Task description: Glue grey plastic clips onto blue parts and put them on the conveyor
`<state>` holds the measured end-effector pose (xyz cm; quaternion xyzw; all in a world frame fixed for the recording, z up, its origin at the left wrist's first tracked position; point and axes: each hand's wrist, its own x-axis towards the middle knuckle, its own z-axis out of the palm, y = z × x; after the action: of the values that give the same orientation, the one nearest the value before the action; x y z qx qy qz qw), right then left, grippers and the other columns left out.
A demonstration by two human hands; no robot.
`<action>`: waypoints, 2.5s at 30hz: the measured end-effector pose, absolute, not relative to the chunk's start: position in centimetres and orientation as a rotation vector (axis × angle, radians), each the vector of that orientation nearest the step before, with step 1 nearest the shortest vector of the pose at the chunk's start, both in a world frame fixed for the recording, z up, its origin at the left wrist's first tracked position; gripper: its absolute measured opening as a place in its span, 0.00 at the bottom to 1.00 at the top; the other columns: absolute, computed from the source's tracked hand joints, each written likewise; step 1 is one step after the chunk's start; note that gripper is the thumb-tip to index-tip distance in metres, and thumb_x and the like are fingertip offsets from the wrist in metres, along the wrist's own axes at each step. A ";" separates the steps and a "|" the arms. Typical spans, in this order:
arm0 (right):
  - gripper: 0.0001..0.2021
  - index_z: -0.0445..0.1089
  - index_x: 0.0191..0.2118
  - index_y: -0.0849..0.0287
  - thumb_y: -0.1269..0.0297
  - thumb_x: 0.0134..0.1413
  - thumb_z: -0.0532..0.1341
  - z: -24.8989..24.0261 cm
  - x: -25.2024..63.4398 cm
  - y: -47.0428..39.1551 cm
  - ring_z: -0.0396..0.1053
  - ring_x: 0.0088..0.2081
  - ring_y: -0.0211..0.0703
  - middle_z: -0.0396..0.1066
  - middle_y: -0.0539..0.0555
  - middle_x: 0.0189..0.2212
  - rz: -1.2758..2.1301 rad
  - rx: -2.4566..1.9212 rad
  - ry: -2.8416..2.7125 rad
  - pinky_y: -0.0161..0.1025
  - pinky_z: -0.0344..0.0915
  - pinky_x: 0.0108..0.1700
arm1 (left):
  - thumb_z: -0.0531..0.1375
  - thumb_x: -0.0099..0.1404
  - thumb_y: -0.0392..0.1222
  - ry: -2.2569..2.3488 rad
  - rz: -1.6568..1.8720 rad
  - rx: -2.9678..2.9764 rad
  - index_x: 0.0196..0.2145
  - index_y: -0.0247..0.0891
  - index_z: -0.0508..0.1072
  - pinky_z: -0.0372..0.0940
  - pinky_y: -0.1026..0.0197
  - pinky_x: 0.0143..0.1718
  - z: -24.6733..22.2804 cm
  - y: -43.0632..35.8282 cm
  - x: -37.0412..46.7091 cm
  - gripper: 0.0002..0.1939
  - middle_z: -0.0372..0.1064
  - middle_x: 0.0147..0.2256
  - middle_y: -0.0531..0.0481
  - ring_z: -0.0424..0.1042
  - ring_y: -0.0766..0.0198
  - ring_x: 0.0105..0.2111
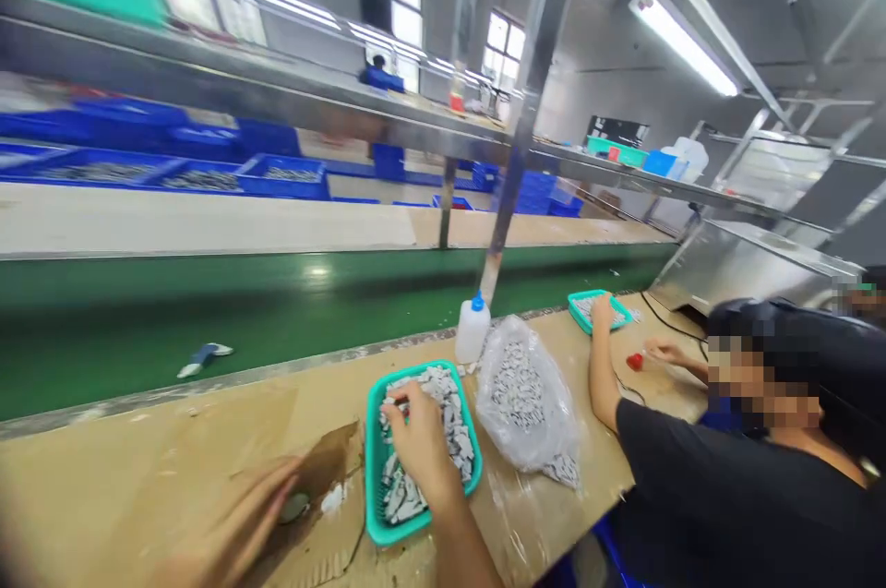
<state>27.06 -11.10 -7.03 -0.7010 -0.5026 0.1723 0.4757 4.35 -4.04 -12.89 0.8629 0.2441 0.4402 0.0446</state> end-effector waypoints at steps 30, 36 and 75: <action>0.16 0.71 0.52 0.57 0.62 0.59 0.59 -7.9 22.6 -11.7 0.77 0.36 0.45 0.79 0.55 0.36 0.747 -1.360 -1.774 0.39 0.73 0.38 | 0.54 0.69 0.45 1.038 1.337 2.063 0.32 0.40 0.78 0.65 0.60 0.38 -9.8 -7.0 4.1 0.14 0.77 0.30 0.49 0.74 0.62 0.32; 0.11 0.75 0.44 0.56 0.65 0.61 0.57 -8.6 22.9 -12.3 0.76 0.41 0.46 0.79 0.56 0.40 0.587 -1.444 -1.826 0.42 0.72 0.44 | 0.58 0.63 0.49 1.388 1.456 1.559 0.28 0.37 0.76 0.61 0.63 0.30 -11.1 -3.3 2.5 0.14 0.73 0.25 0.49 0.70 0.63 0.26; 0.11 0.80 0.41 0.53 0.60 0.64 0.59 -9.2 20.6 -12.7 0.78 0.34 0.43 0.81 0.54 0.35 0.231 -1.609 -2.090 0.38 0.74 0.36 | 0.54 0.55 0.33 1.372 1.593 0.861 0.21 0.35 0.70 0.58 0.63 0.27 -11.9 0.1 1.8 0.08 0.59 0.17 0.54 0.63 0.67 0.22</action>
<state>20.57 -12.72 -9.19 -0.5894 -0.7655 0.0844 0.2442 1.78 0.13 -11.91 0.3436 0.5476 0.6361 0.4214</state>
